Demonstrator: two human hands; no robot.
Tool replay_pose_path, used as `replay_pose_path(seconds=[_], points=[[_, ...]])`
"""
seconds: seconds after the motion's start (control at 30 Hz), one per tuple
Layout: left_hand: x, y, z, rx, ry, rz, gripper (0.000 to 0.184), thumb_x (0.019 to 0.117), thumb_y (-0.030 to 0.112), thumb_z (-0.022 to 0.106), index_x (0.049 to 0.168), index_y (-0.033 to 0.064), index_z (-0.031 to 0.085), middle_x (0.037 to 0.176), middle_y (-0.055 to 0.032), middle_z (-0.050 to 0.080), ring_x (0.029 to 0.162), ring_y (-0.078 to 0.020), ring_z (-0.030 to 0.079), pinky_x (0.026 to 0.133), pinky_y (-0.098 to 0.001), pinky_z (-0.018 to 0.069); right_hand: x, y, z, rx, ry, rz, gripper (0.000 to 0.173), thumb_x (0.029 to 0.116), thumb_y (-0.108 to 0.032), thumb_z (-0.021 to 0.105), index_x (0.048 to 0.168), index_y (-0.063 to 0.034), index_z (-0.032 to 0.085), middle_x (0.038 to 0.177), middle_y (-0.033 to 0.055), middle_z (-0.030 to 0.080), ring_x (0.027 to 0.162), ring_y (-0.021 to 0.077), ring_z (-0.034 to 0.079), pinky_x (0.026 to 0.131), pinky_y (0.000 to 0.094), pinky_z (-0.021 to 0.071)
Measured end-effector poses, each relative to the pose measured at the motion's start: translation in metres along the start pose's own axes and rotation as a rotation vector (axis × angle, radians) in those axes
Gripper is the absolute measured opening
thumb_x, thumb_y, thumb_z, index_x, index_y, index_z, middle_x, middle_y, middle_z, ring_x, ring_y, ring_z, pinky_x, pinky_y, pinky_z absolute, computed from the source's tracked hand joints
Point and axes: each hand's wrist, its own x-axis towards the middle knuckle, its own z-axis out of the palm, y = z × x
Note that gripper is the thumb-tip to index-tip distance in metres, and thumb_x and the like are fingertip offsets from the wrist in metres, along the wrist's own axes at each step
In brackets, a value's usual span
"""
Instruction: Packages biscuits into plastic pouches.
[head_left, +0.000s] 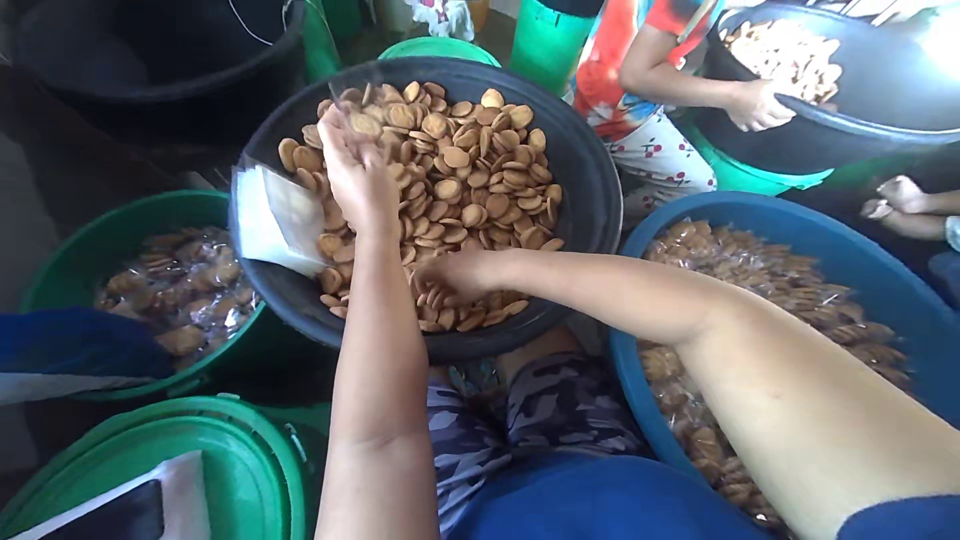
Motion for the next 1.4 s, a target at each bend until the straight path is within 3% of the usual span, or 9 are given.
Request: replay_pose_path(seconds=[0.07,0.37,0.67,0.8,0.93,1.0,1.07,1.23,1.4], points=[[0.000,0.002,0.000,0.060,-0.038,-0.019,0.045,0.1014,0.008,0.040,0.146,0.0066,0.048,0.112,-0.0083,0.068,0.095,-0.0144,0.068,0.083,-0.0349,0.0569,-0.007,0.003,-0.003,0.017,-0.034,0.025,0.044,0.0911,-0.017,0.075,0.134,-0.0181,0.065,0.137,0.0112,0.062,0.118,0.0321,0.065,0.096,0.0616,0.0527],[-0.004,0.012,0.000,0.116,-0.084,-0.074,0.045,0.0992,0.007,0.037,0.143,0.0038,0.046,0.116,-0.0102,0.067,0.099,-0.0186,0.069,0.085,-0.0398,0.0577,-0.040,-0.011,-0.020,-0.170,-0.218,0.070,0.076,0.0757,0.001,0.083,0.145,-0.0123,0.053,0.140,0.0210,0.050,0.111,0.0408,0.063,0.086,0.0593,0.0558],[-0.009,0.012,-0.003,0.038,-0.139,-0.079,0.045,0.1060,0.022,0.039,0.148,0.0082,0.044,0.119,-0.0156,0.066,0.096,-0.0233,0.070,0.082,-0.0459,0.0596,-0.034,-0.005,-0.005,0.000,-0.080,0.062,0.059,0.0857,-0.008,0.078,0.141,-0.0110,0.057,0.146,0.0167,0.052,0.125,0.0362,0.059,0.101,0.0584,0.0506],[-0.011,0.008,-0.001,-0.028,-0.084,0.028,0.043,0.1110,0.036,0.045,0.142,0.0082,0.059,0.117,-0.0143,0.069,0.091,-0.0165,0.068,0.085,-0.0379,0.0568,-0.037,0.017,-0.026,0.338,0.163,0.091,0.052,0.0870,-0.010,0.079,0.134,0.0034,0.061,0.131,0.0254,0.063,0.124,0.0357,0.061,0.109,0.0539,0.0453],[-0.010,0.008,-0.006,0.044,-0.139,0.000,0.040,0.1086,0.012,0.047,0.147,0.0011,0.051,0.134,-0.0201,0.065,0.120,-0.0259,0.065,0.106,-0.0446,0.0502,-0.049,0.041,-0.050,1.004,0.591,0.175,0.039,0.1001,-0.008,0.050,0.139,-0.0004,0.052,0.109,0.0175,0.066,0.083,0.0194,0.066,0.073,0.0364,0.0572],[-0.013,0.015,-0.003,0.114,-0.193,-0.086,0.041,0.1092,0.012,0.041,0.149,0.0035,0.046,0.129,-0.0205,0.064,0.114,-0.0305,0.065,0.100,-0.0526,0.0514,-0.057,0.049,-0.059,1.232,0.693,0.210,0.046,0.1004,-0.013,0.044,0.147,-0.0111,0.045,0.110,0.0131,0.064,0.075,0.0170,0.065,0.065,0.0338,0.0566],[-0.017,0.020,0.003,0.153,-0.217,-0.152,0.034,0.1109,0.016,0.040,0.136,0.0003,0.056,0.112,-0.0254,0.065,0.094,-0.0380,0.066,0.084,-0.0605,0.0520,-0.059,0.059,-0.065,1.389,0.825,0.256,0.046,0.0996,-0.010,0.049,0.145,-0.0100,0.043,0.107,0.0124,0.063,0.076,0.0178,0.064,0.067,0.0349,0.0567],[-0.022,0.024,0.011,0.392,-0.408,-0.200,0.050,0.1142,0.032,0.031,0.122,-0.0035,0.065,0.113,-0.0314,0.066,0.108,-0.0501,0.064,0.092,-0.0712,0.0454,-0.061,0.068,-0.069,1.510,0.902,0.233,0.050,0.0998,-0.004,0.059,0.146,-0.0083,0.040,0.105,0.0114,0.065,0.079,0.0166,0.066,0.074,0.0338,0.0579],[-0.024,0.023,0.013,0.387,-0.484,-0.093,0.036,0.1123,0.016,0.037,0.127,-0.0008,0.066,0.116,-0.0285,0.067,0.107,-0.0464,0.066,0.095,-0.0680,0.0472,-0.066,0.069,-0.072,1.536,1.028,0.255,0.042,0.1000,-0.010,0.062,0.139,-0.0109,0.046,0.098,0.0068,0.064,0.074,0.0129,0.063,0.070,0.0295,0.0564]])
